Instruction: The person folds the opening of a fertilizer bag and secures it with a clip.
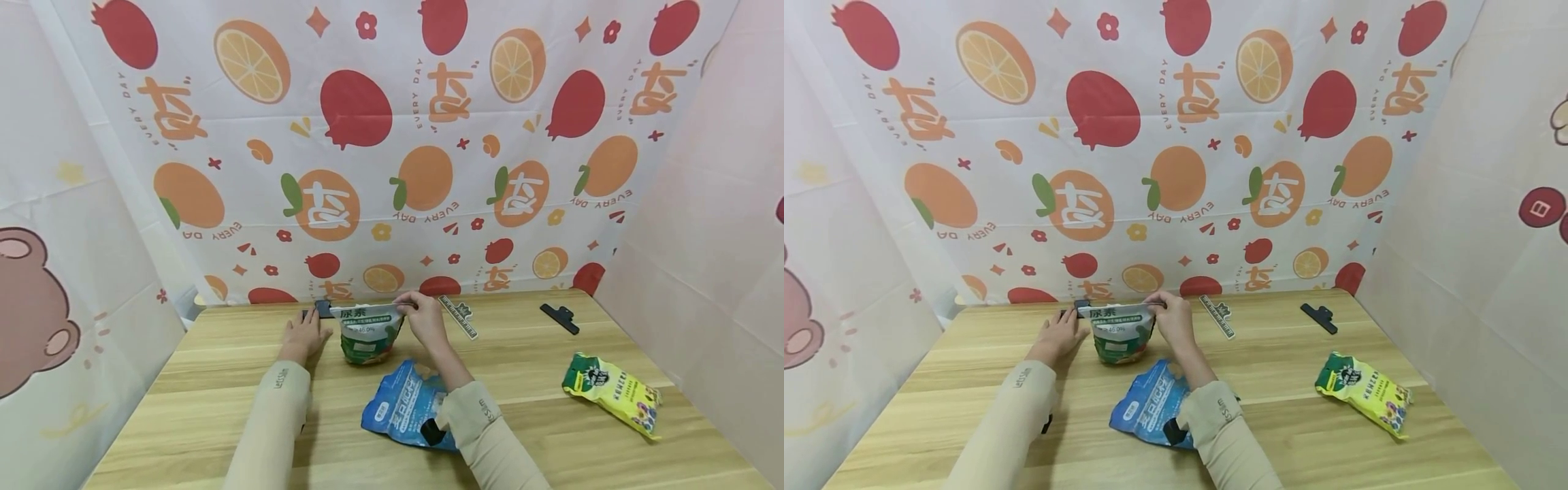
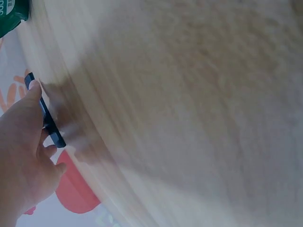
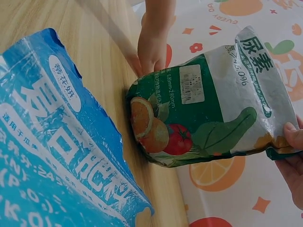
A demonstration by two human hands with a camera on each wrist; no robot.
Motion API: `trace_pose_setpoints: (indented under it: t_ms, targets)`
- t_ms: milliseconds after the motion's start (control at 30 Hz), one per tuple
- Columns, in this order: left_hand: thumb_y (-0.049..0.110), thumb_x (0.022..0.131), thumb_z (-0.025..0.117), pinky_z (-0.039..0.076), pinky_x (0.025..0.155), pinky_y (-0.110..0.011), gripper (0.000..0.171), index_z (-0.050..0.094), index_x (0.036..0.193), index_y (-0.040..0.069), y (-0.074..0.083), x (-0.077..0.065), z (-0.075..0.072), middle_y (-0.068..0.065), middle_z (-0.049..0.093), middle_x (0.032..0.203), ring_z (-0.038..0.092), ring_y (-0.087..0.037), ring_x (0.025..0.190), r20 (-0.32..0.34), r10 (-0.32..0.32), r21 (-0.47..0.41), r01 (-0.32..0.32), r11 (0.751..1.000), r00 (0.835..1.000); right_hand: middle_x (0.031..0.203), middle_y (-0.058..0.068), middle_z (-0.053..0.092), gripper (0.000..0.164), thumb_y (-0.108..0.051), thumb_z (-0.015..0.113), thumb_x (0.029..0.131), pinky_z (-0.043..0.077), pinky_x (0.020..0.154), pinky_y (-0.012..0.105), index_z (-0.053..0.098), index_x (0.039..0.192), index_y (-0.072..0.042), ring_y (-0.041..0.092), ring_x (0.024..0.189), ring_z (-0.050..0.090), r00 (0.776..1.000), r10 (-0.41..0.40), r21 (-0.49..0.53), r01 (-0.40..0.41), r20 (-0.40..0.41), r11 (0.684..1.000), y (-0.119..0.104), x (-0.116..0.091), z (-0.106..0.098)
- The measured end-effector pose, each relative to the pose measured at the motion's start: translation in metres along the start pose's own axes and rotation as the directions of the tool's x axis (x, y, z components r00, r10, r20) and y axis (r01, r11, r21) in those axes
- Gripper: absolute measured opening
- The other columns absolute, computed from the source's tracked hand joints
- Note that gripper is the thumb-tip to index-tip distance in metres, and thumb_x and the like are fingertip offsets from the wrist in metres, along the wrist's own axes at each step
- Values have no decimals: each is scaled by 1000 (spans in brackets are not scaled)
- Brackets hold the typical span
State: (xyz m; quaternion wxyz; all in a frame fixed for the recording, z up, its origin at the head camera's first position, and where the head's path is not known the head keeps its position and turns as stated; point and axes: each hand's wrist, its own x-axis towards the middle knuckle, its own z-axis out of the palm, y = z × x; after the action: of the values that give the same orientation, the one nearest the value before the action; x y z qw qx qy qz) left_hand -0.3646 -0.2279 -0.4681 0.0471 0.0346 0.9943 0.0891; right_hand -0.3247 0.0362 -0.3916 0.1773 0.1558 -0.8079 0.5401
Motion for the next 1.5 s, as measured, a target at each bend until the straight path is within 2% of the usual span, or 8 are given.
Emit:
trace_pose_setpoints:
  t_ms: [233, 400, 533, 667, 933, 1100, 1333, 1500]
  targets:
    - [22, 97, 47, 26, 99, -56, 50, 35, 130, -13, 4, 3, -1, -30, 37, 130, 31, -43, 122, -109, 47, 59, -41, 997, 993, 88, 5, 66, 10, 5, 65, 81, 48, 60, 24, 70, 82, -4, 15, 73, 57, 1000, -11, 7, 11, -8, 1000, 1, -1, -1]
    - [6, 87, 57, 39, 87, -53, 44, 40, 123, -12, 4, 3, -1, -30, 45, 119, 43, -42, 111, -192, 104, 44, -97, 994, 976, 86, 4, 66, 11, 5, 66, 81, 48, 59, 23, 70, 81, -5, 14, 72, 58, 1000, -20, -10, 20, -17, 1000, 1, 1, -1]
    - [1, 81, 58, 40, 88, -52, 50, 38, 126, -12, 3, 0, -4, -31, 46, 119, 44, -43, 110, -184, 92, -41, -101, 994, 979, 86, 4, 66, 11, 5, 66, 81, 49, 60, 23, 70, 81, -5, 14, 72, 58, 1000, -15, -5, 15, -14, 1000, 1, 2, -2]
    - [11, 85, 60, 38, 90, -51, 55, 38, 129, -12, 4, -4, -9, -32, 45, 121, 43, -43, 112, -115, 43, -102, -55, 993, 992, 87, 4, 66, 11, 5, 66, 81, 50, 61, 24, 70, 81, -5, 15, 74, 59, 1000, -21, -3, 21, -16, 1000, 2, 2, -2]
    - [26, 92, 57, 39, 88, -55, 52, 43, 130, -5, 4, -8, -6, -32, 41, 127, 36, -44, 117, -109, -27, -101, 16, 995, 994, 87, 4, 66, 9, 3, 66, 81, 50, 60, 24, 70, 82, -6, 15, 74, 59, 1000, -21, -15, 20, -9, 1000, 3, 2, 0]
    - [21, 89, 63, 39, 88, -55, 48, 46, 126, -6, 1, -7, -4, -31, 43, 123, 39, -43, 114, -129, -26, -166, 5, 986, 991, 88, 4, 66, 11, 5, 65, 81, 49, 60, 24, 70, 82, -6, 15, 73, 57, 1000, 2, -8, -2, -10, 1000, 3, 1, 2]
    - [14, 85, 67, 45, 71, -45, 17, 55, 88, 2, -2, -7, -7, -16, 59, 89, 55, -31, 81, -221, -10, -321, -63, 945, 975, 89, 4, 66, 11, 4, 66, 81, 50, 61, 24, 70, 82, -6, 15, 74, 58, 1000, 11, -3, -11, -5, 1000, 2, 1, 2]
    - [11, 84, 67, 46, 76, -45, 23, 59, 99, -3, -1, -8, -13, -19, 60, 96, 56, -34, 88, -245, 21, -374, -114, 920, 969, 89, 4, 66, 10, 3, 66, 81, 51, 61, 25, 70, 82, -6, 15, 73, 59, 1000, 17, -7, -17, -3, 1000, 1, 1, 2]
